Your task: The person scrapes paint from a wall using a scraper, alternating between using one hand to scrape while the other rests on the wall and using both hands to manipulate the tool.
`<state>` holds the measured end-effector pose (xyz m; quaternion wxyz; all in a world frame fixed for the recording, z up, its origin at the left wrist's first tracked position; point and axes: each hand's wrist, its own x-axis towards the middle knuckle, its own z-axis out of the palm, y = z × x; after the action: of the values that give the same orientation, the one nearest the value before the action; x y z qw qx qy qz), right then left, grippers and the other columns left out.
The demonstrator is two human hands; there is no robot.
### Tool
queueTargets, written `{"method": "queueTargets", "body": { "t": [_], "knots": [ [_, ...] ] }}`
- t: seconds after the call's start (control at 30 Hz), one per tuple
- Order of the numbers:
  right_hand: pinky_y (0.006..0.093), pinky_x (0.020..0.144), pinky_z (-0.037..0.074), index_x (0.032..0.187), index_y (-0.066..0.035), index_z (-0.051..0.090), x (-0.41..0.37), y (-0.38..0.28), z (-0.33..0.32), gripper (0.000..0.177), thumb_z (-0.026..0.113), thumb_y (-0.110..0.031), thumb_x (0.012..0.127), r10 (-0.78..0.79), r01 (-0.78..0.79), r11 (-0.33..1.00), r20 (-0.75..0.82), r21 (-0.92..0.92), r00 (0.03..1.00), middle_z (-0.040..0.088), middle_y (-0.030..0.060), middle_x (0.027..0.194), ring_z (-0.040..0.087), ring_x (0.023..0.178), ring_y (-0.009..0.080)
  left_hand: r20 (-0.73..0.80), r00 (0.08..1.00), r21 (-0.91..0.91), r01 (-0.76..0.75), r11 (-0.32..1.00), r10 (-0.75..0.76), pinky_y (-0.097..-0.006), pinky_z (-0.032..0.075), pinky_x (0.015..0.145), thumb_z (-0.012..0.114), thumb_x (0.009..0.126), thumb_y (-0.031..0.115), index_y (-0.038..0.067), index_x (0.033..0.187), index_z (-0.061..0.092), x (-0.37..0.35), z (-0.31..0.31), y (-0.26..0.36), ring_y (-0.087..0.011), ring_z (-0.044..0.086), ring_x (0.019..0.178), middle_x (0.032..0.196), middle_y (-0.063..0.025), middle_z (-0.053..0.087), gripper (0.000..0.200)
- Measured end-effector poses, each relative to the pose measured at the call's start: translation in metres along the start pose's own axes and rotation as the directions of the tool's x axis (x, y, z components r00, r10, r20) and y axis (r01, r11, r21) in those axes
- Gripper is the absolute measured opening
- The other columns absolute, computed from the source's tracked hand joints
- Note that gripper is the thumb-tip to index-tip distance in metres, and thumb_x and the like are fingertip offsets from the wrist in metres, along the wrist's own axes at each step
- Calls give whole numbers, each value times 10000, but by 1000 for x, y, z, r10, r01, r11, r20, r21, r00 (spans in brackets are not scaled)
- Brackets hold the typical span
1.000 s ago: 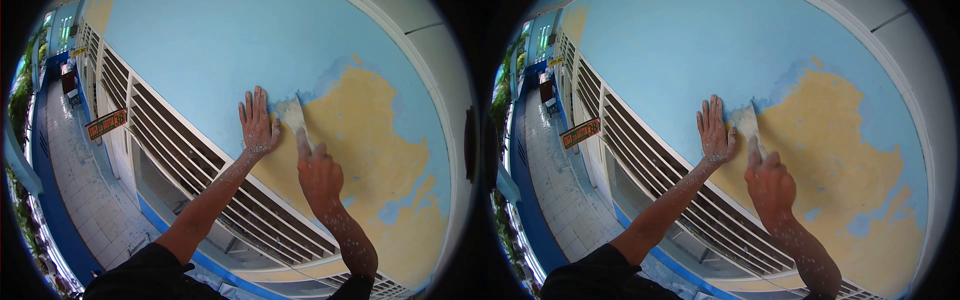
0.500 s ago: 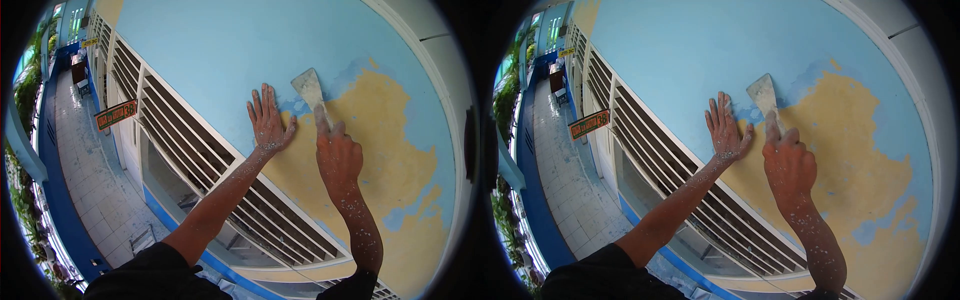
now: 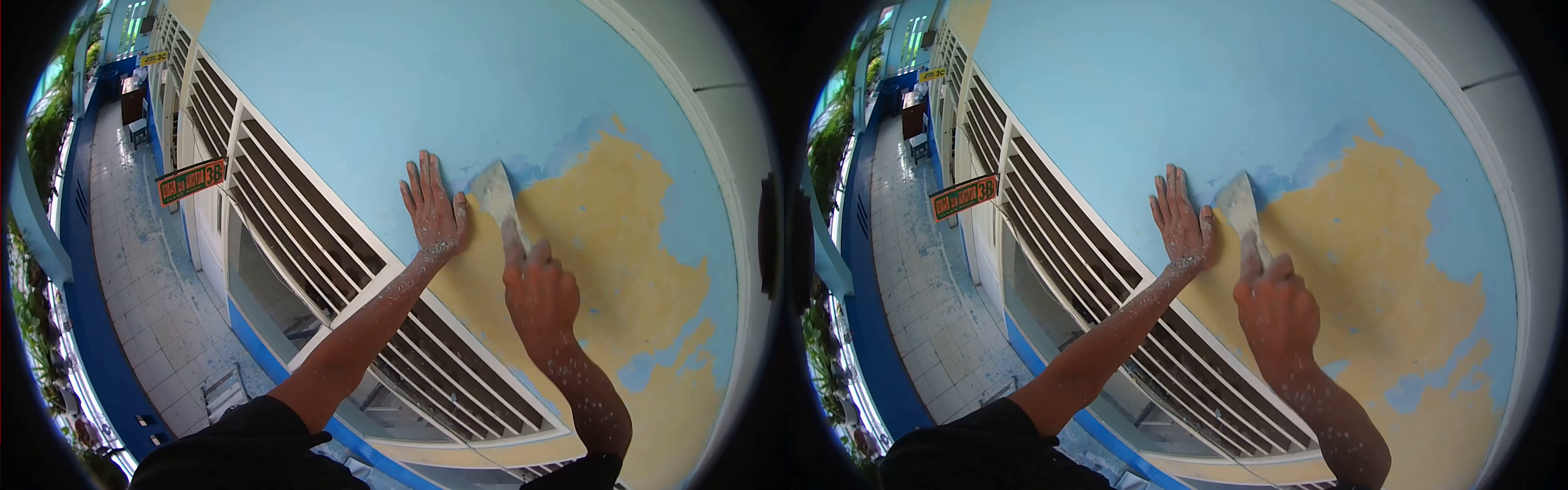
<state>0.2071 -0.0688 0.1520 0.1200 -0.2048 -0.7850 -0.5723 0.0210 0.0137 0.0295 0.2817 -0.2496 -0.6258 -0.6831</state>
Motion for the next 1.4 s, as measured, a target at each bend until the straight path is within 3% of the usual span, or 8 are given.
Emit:
{"method": "queueTargets", "body": {
  "t": [0.37,0.77,0.87,0.97,1.07,1.17,1.27,1.4],
  "knots": [
    [309,521,548,1476,-196,588,22,-10,6,547,639,-174,931,-76,76,997,-84,-7,993,596,42,867,675,630,164,-8,1000,-55,-26,998,26,-638,-18,1267,452,965,241,-50,1642,179,1,-3,-2,-466,66,1608,1733,-231,160,787],
    [276,451,498,1405,-191,662,4,-17,12,483,654,-194,922,-25,21,999,-130,-33,991,531,16,771,620,582,134,-19,999,-46,-42,998,41,-646,10,1266,466,937,221,-58,1640,162,3,-2,-2,-476,73,1604,1726,-246,158,815],
    [270,450,494,1416,-180,652,-5,-14,8,500,657,-205,917,-63,59,997,-77,-54,995,543,19,775,623,584,137,-103,994,-118,-48,992,36,-638,13,1269,433,961,260,-63,1637,164,0,7,-10,-478,87,1601,1716,-271,162,796],
    [266,458,496,1422,-180,648,23,-26,13,508,659,-200,915,-85,87,996,-147,7,985,545,21,779,626,586,142,-177,984,-238,-81,968,39,-628,12,1270,371,1017,361,-67,1632,179,-1,6,-10,-475,101,1601,1703,-296,173,773],
    [262,476,506,1427,-180,643,42,-41,23,512,658,-200,915,-112,107,993,-136,-41,984,548,22,786,629,593,141,-157,988,-228,-45,973,8,-627,2,1265,313,1050,459,-62,1630,193,0,8,-14,-474,108,1600,1697,-294,192,789],
    [279,470,513,1461,-198,611,28,-26,25,552,667,-189,911,-83,80,997,-188,-24,979,547,24,805,635,598,145,-184,979,-198,-119,973,83,-637,-21,1260,316,1057,500,-20,1640,216,1,7,-13,-459,110,1604,1704,-279,196,787],
    [300,471,525,1515,-223,554,-14,1,21,603,658,-191,922,36,-40,999,-88,-37,995,544,26,831,632,589,149,-134,985,-209,-134,969,108,-654,-26,1255,347,1050,505,72,1656,266,0,5,-15,-449,113,1606,1721,-243,193,750],
    [366,513,544,1583,-239,460,-45,23,3,676,647,-136,942,207,-207,978,73,-3,976,596,69,873,679,615,211,17,990,-38,-138,990,139,-672,-15,1250,407,1033,524,160,1660,311,4,-4,-7,-449,110,1607,1735,-206,187,732]
  ]
}}
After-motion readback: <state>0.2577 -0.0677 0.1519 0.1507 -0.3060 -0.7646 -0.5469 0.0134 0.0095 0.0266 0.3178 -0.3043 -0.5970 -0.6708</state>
